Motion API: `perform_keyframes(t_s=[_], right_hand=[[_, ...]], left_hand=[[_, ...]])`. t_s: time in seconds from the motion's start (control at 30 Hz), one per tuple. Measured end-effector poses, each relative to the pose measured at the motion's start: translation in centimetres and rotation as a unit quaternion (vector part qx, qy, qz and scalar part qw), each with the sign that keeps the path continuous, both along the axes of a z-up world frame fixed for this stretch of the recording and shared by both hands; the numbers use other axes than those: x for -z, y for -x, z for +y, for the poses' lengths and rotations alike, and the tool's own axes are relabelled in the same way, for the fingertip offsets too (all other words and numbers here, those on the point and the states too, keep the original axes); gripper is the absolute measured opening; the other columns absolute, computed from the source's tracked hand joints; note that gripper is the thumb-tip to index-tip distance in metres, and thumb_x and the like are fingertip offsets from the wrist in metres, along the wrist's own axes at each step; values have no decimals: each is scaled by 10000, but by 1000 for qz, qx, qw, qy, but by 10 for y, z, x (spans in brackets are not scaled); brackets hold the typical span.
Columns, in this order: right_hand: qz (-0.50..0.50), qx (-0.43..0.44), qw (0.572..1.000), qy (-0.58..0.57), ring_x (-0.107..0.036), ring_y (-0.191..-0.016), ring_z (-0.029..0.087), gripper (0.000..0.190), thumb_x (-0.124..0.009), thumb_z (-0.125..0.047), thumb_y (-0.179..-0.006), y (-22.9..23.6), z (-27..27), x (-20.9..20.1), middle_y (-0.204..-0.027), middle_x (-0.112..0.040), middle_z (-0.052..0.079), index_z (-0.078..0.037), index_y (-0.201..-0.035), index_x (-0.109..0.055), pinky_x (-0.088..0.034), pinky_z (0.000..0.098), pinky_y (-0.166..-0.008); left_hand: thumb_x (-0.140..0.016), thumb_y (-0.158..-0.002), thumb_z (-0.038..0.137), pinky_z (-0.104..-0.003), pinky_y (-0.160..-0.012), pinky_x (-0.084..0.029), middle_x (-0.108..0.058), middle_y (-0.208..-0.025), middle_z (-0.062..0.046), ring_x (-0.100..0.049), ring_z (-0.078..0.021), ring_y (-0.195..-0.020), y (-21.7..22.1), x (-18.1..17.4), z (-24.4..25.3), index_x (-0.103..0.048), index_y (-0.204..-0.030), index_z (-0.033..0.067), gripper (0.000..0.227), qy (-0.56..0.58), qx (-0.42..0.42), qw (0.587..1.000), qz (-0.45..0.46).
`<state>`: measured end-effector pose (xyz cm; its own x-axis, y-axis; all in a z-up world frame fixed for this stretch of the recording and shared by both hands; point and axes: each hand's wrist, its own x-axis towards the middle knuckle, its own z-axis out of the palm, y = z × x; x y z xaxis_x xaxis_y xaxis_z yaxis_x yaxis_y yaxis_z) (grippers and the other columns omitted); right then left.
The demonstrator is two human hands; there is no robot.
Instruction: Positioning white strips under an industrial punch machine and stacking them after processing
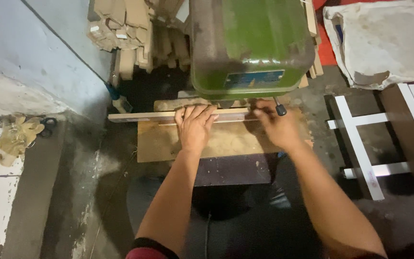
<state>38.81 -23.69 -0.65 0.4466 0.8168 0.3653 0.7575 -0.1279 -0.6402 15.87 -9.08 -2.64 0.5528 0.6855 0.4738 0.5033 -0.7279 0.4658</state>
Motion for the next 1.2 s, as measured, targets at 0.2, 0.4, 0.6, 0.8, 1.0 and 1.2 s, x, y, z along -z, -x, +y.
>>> perform_keyframes(t_s=[0.2, 0.4, 0.6, 0.8, 1.0, 1.2], right_hand=[[160, -14, 987, 24, -684, -850, 238, 365, -554, -280, -1144, 10, -61, -125, -789, -723, 145, -14, -978, -741, -552, 463, -821], [47, -27, 990, 128, -734, -906, 438, 301, -756, -264, -946, 0, -32, -120, -914, -770, 225, -8, -1103, -775, -546, 542, -789], [-19, 31, 991, 128, -700, -901, 488, 408, -772, -351, -906, -13, 13, -74, -876, -727, 253, 28, -1054, -751, -532, 589, -759], [-78, 23, 992, 96, -711, -824, 412, 247, -733, -293, -918, -27, 23, -52, -731, -696, 173, -48, -909, -764, -551, 508, -730], [-148, 12, 987, 58, -723, -746, 337, 216, -693, -234, -930, -38, 26, -54, -586, -666, 94, -124, -764, -777, -572, 427, -701], [160, -52, 980, 104, -505, -514, 203, 308, -528, 39, -929, -21, -48, -106, -627, -659, 127, -66, -946, -817, -454, 346, -559]], left_hand=[[-712, -950, 330, -468, -1161, -206, -703, -1142, 82, -570, -132, -1168, -1, 17, 4, -707, -1237, 316, 287, 5, 7, 1000, -4], [-704, -953, 354, -475, -1150, -213, -703, -1124, 90, -576, -130, -1152, -1, 17, 6, -717, -1211, 324, 260, -14, 2, 1000, 8], [-675, -971, 410, -461, -1159, -203, -699, -1114, 104, -572, -106, -1140, -3, 30, 9, -704, -1210, 350, 248, -12, 0, 1000, 7], [-691, -963, 390, -483, -1143, -222, -695, -1102, 88, -578, -128, -1133, -1, 16, 5, -705, -1194, 328, 239, -17, -3, 1000, 7], [-679, -969, 402, -468, -1154, -218, -694, -1092, 98, -577, -113, -1138, -2, 28, 9, -705, -1178, 328, 224, -21, 0, 1000, 5], [-653, -977, 420, -467, -1149, -225, -674, -1155, 104, -546, -112, -1162, 2, 15, 7, -682, -1249, 359, 281, -12, 9, 999, 29]])
